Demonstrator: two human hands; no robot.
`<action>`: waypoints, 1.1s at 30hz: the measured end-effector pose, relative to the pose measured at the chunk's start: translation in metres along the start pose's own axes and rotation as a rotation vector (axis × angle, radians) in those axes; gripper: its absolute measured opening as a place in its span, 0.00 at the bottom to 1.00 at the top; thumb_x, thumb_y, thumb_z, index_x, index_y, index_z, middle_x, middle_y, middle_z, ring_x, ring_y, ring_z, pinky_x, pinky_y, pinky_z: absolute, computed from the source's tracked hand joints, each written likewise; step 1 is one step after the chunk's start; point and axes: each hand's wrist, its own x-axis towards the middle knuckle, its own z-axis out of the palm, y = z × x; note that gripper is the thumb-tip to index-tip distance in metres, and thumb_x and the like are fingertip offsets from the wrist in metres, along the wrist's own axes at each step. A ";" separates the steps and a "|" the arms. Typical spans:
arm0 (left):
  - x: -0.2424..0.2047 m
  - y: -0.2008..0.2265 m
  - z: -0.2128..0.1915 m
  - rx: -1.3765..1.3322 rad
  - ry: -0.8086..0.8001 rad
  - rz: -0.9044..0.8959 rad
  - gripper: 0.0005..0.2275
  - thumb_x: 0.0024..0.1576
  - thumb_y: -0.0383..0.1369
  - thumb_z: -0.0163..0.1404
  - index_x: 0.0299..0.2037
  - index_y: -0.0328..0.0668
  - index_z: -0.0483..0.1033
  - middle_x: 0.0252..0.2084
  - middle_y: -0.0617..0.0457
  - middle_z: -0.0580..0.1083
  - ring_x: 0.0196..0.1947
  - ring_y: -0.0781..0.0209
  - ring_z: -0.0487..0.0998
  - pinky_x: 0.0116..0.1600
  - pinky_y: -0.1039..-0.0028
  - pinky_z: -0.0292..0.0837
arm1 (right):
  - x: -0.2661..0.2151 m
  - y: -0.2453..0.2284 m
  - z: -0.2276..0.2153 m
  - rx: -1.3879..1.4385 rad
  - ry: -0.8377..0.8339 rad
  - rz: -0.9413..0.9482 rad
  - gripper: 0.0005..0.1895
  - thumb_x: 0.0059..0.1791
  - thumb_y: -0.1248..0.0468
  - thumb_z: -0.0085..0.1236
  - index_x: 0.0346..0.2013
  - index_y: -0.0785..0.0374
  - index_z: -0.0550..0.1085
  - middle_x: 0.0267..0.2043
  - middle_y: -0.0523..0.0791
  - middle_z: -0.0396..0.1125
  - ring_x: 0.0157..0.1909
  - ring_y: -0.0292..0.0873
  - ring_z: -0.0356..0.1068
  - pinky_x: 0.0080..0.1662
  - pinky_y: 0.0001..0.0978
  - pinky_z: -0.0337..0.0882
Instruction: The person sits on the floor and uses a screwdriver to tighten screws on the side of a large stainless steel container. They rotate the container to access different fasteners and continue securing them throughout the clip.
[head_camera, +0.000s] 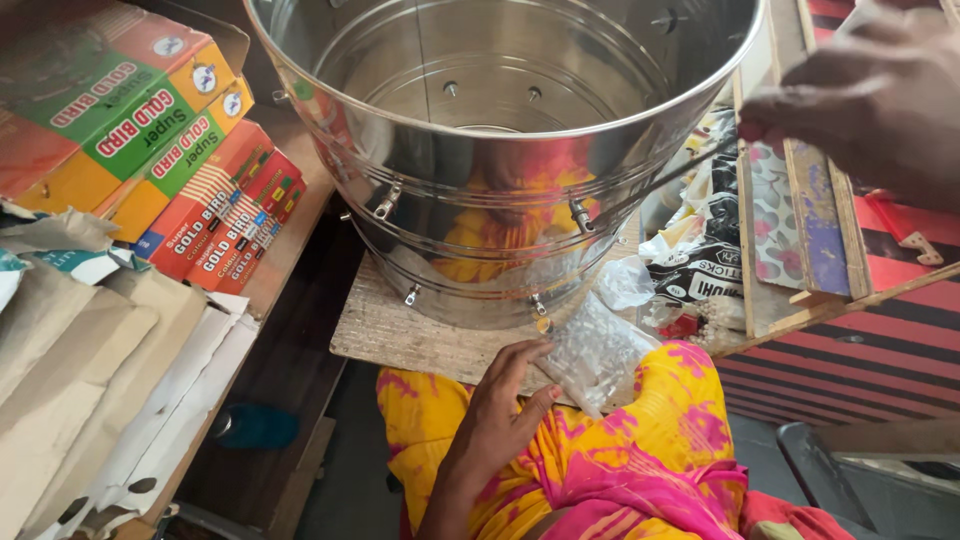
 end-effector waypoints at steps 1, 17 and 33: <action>0.001 0.000 0.000 -0.017 -0.016 -0.023 0.20 0.59 0.31 0.54 0.62 0.38 0.69 0.62 0.43 0.70 0.64 0.46 0.72 0.64 0.63 0.67 | -0.012 0.000 0.016 0.002 -0.003 0.044 0.11 0.50 0.59 0.58 0.47 0.44 0.80 0.42 0.40 0.75 0.40 0.44 0.73 0.46 0.41 0.73; 0.018 -0.132 0.089 -0.521 -0.020 -0.305 0.21 0.67 0.37 0.48 0.67 0.35 0.61 0.55 0.40 0.77 0.53 0.59 0.77 0.58 0.71 0.72 | -0.043 -0.207 0.247 1.534 -0.117 0.562 0.16 0.54 0.58 0.53 0.55 0.61 0.75 0.36 0.45 0.72 0.39 0.37 0.71 0.45 0.31 0.73; -0.009 0.010 -0.070 -0.258 0.555 -0.272 0.15 0.62 0.33 0.50 0.58 0.36 0.73 0.39 0.50 0.78 0.34 0.69 0.79 0.40 0.77 0.77 | 0.071 -0.271 0.103 1.448 0.100 0.233 0.14 0.55 0.54 0.58 0.39 0.63 0.76 0.34 0.45 0.72 0.38 0.43 0.73 0.42 0.34 0.70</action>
